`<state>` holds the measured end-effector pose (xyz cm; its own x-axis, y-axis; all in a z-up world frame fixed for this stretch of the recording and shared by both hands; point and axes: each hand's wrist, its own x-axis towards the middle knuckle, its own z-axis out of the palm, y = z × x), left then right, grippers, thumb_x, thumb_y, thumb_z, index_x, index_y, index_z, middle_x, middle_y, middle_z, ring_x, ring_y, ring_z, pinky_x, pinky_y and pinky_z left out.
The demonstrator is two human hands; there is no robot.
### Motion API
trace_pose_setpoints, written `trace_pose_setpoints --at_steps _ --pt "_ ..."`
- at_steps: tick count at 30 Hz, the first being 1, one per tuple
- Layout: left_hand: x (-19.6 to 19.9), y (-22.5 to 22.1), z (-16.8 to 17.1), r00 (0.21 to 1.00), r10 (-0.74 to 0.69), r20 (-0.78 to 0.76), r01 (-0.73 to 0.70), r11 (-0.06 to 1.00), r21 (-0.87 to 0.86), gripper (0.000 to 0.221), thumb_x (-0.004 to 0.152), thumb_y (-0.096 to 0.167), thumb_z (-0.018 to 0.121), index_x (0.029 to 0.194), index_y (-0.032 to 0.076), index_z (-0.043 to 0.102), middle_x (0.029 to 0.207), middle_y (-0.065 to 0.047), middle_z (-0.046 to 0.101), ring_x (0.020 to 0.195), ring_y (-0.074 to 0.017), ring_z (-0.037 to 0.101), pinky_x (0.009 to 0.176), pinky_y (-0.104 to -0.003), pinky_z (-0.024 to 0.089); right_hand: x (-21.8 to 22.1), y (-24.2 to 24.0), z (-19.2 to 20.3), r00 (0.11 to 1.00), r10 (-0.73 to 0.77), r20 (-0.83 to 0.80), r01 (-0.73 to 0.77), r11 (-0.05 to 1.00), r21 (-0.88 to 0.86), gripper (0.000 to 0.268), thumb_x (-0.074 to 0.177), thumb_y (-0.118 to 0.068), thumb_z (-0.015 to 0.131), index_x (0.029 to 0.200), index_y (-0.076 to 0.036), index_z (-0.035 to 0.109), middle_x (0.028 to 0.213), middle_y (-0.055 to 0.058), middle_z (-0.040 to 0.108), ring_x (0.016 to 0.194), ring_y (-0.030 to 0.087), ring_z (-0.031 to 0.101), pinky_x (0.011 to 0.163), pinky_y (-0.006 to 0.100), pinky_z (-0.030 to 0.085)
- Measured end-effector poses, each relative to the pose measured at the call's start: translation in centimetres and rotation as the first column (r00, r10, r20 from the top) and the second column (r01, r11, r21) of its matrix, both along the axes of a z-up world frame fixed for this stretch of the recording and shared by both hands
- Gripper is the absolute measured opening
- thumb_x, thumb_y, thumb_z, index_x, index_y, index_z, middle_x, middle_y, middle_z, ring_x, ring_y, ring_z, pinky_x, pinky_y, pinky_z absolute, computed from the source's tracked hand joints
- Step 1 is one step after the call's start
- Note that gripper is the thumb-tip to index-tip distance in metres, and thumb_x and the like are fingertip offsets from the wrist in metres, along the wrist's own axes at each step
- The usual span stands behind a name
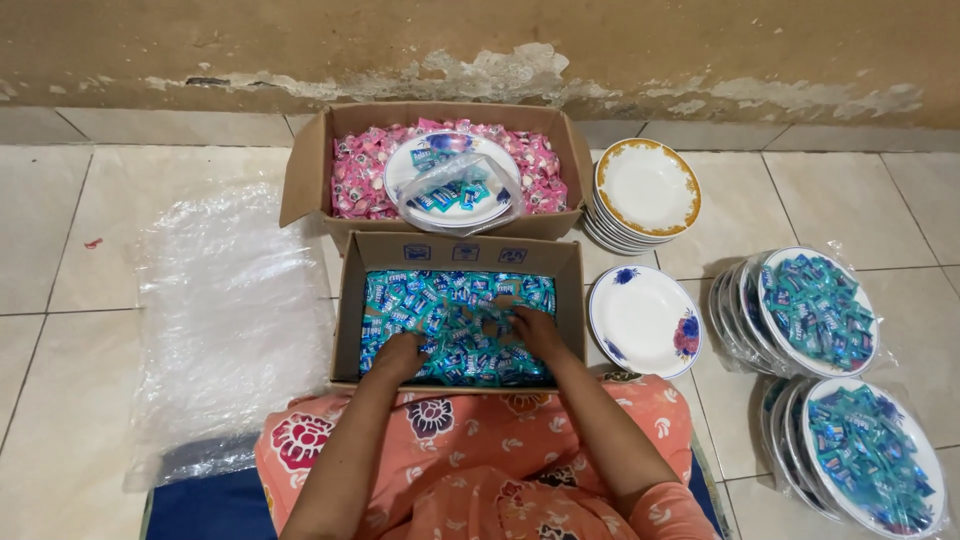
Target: Packing small blue packets and a ceramic plate into a cardboard box for shipping.
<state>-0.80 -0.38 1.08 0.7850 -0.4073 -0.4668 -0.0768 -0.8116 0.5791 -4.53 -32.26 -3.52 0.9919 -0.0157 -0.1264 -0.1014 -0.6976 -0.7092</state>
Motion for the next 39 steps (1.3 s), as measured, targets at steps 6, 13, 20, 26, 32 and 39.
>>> trace_pose_setpoints --at_steps 6,13,20,26,32,39 --pt "-0.1 0.2 0.0 1.0 0.013 0.001 -0.012 0.999 -0.032 0.039 0.093 0.019 0.063 0.129 0.004 0.072 0.124 -0.03 0.07 0.116 -0.048 0.067 0.094 -0.055 0.058 2.0 -0.9 0.5 0.982 -0.011 0.19 0.013 1.0 -0.004 0.03 0.105 -0.031 0.056 0.13 -0.021 0.07 0.107 0.012 0.076 0.097 0.03 0.073 0.088 0.044 0.059" --pt "-0.2 -0.3 -0.9 0.999 0.034 0.016 -0.033 0.999 -0.019 0.039 0.093 0.02 0.064 0.128 0.005 0.073 0.124 -0.028 0.071 0.116 -0.0458 0.068 0.094 -0.054 0.058 4.2 -1.8 0.0 0.92 -0.01 0.392 0.025 0.999 -0.032 0.028 0.104 -0.031 0.059 0.128 -0.023 0.071 0.118 0.007 0.074 0.112 0.031 0.068 0.095 0.045 0.057" --pt "0.2 -0.6 -1.4 0.996 0.086 0.03 -0.081 0.986 -0.143 0.04 0.094 0.022 0.064 0.129 0.003 0.071 0.121 -0.028 0.072 0.114 -0.0473 0.068 0.097 -0.055 0.056 3.9 -2.8 -1.5 0.882 -0.438 -0.175 0.418 0.556 0.718 0.025 0.095 -0.026 0.077 0.099 -0.002 0.068 0.084 0.009 0.061 0.074 0.031 0.073 0.067 0.045 0.065" --pt "1.4 -2.1 -1.6 0.968 0.225 -0.108 -0.249 0.894 -0.372 0.05 0.098 0.026 0.065 0.135 -0.007 0.062 0.094 -0.024 0.075 0.094 -0.0359 0.075 0.088 -0.05 0.056 0.4 0.8 5.7 0.883 -0.368 -0.293 0.436 0.409 0.802 0.022 0.089 -0.012 0.08 0.096 0.0 0.063 0.079 0.009 0.056 0.069 0.035 0.073 0.062 0.047 0.065" --pt "2.9 -5.0 1.8 0.967 0.244 -0.07 -0.249 0.862 -0.442 0.045 0.096 0.029 0.069 0.126 -0.004 0.069 0.078 -0.015 0.075 0.086 -0.0319 0.074 0.081 -0.045 0.055 -0.2 1.2 4.9 0.955 -0.262 -0.141 0.297 0.842 0.451 0.05 0.085 -0.03 0.085 0.113 0.003 0.06 0.105 0.02 0.062 0.101 0.034 0.064 0.083 0.045 0.056" --pt "8.9 -10.4 11.2 0.947 0.292 0.134 -0.19 0.847 -0.497 0.03 0.092 0.032 0.068 0.107 0.007 0.076 0.073 -0.011 0.074 0.09 -0.0327 0.073 0.082 -0.047 0.054 0.1 1.0 2.9 0.977 -0.214 -0.008 0.21 0.954 0.211 0.029 0.098 -0.036 0.07 0.087 -0.01 0.062 0.061 0.009 0.065 0.06 0.023 0.069 0.061 0.036 0.05"
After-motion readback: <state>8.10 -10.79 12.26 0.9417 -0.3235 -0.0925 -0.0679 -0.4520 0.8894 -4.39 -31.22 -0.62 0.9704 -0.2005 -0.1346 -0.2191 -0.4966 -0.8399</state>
